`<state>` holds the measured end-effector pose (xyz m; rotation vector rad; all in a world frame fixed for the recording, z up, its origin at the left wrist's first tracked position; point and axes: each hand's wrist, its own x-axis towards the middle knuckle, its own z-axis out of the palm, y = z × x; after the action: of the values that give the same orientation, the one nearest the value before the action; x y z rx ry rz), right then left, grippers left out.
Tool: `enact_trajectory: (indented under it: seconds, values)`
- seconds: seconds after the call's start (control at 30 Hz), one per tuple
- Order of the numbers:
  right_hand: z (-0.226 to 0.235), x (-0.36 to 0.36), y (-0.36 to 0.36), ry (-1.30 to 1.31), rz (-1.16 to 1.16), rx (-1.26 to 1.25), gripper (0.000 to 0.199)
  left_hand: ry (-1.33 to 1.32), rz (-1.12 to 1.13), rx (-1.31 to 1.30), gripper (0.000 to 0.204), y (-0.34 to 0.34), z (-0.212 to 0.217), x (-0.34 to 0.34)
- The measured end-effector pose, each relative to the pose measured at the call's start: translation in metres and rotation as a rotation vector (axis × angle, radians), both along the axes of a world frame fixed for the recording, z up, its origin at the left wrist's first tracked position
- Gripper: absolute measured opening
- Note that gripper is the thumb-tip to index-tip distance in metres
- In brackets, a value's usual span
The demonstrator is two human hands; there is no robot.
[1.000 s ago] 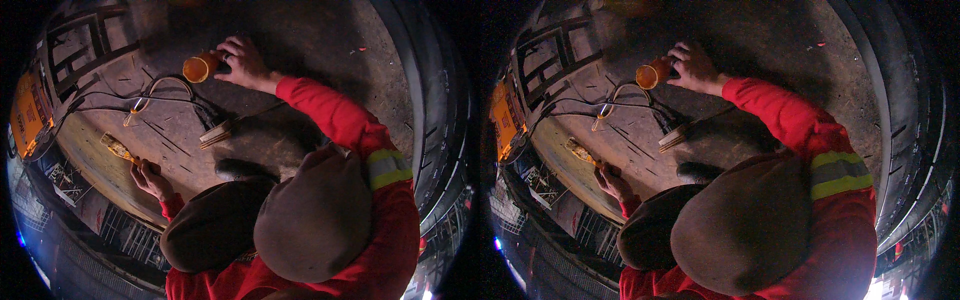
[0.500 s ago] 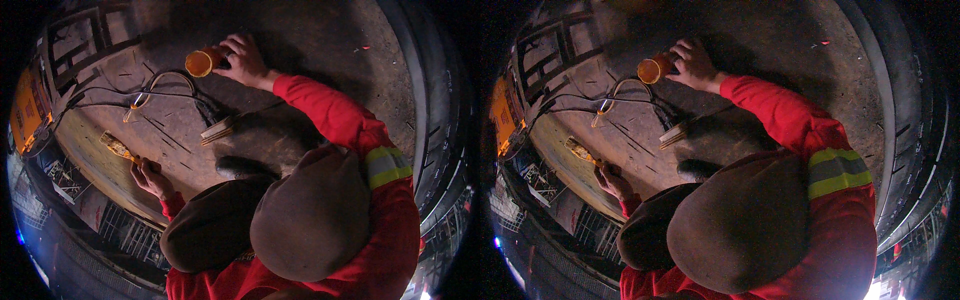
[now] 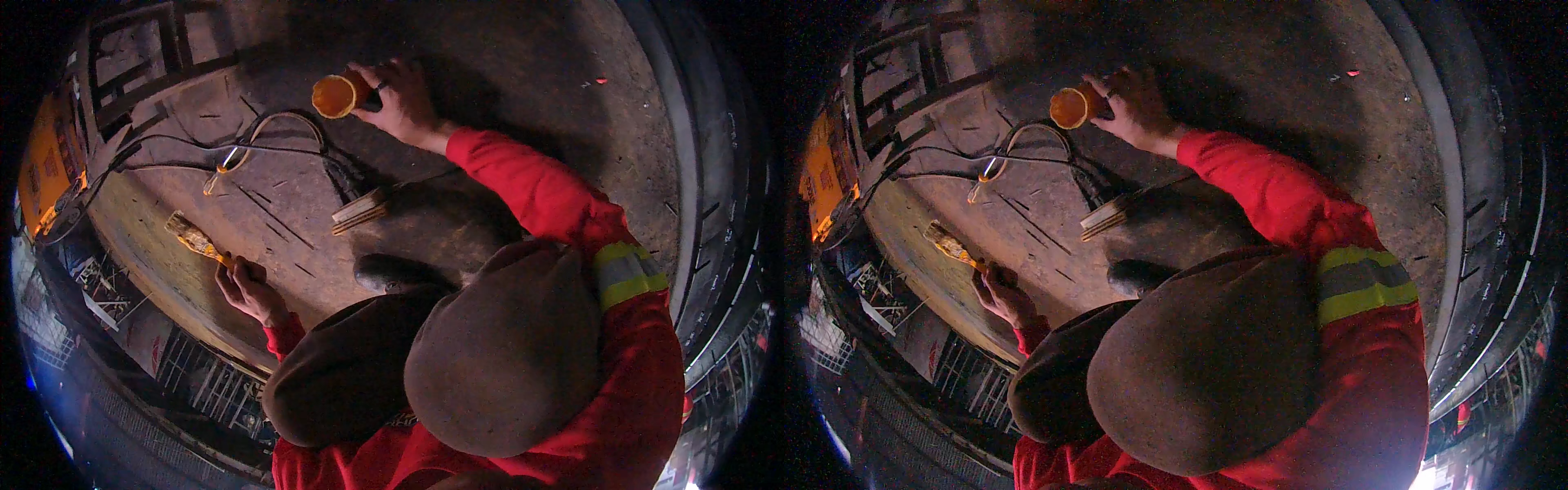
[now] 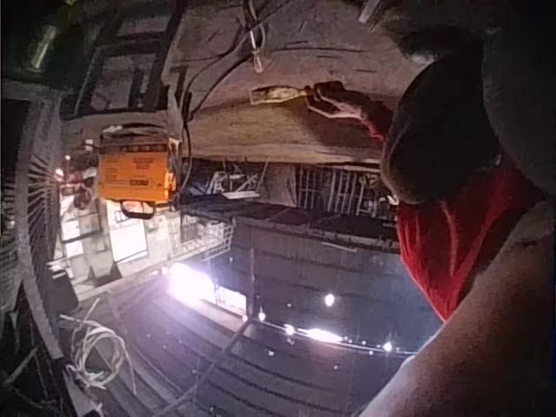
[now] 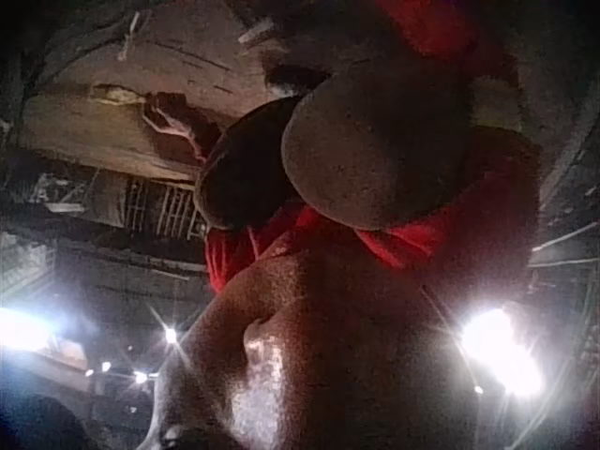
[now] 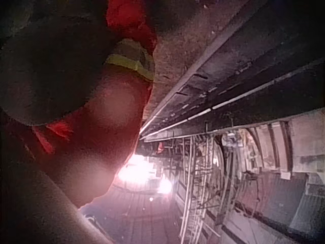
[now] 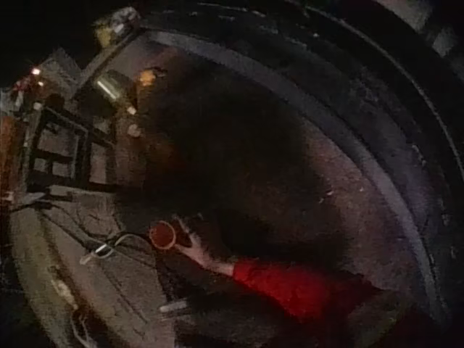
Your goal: The person pours a yellow liquid from a bottle into a small cup, then handles a can and a brush. They later pick up and unfold a large dark sheet of material.
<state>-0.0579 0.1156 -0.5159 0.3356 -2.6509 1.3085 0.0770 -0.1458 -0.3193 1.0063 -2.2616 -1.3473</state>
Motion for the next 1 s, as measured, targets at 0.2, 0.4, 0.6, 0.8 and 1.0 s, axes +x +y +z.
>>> enact_trajectory:
  seconds: [0.2,0.4,0.6,0.8,1.0]
  values:
    - [0.005,-0.004,0.010,-0.003,0.040,-0.037,0.073,-0.007,-0.015,0.006,0.021,-0.002,-0.001,0.003]
    - [-0.003,-0.009,0.011,-0.020,0.119,-0.036,0.075,-0.025,-0.012,0.014,0.023,-0.007,-0.001,0.012]
    - [-0.002,-0.016,0.011,0.058,0.101,-0.023,0.076,-0.017,-0.032,0.025,0.020,-0.006,-0.003,0.010]
    - [0.005,-0.016,0.012,-0.032,0.141,-0.021,0.078,-0.012,-0.024,0.034,0.016,-0.005,-0.002,0.012]
    - [0.000,-0.016,0.013,-0.016,0.188,-0.058,0.079,-0.008,-0.047,0.019,0.012,-0.007,-0.003,0.012]
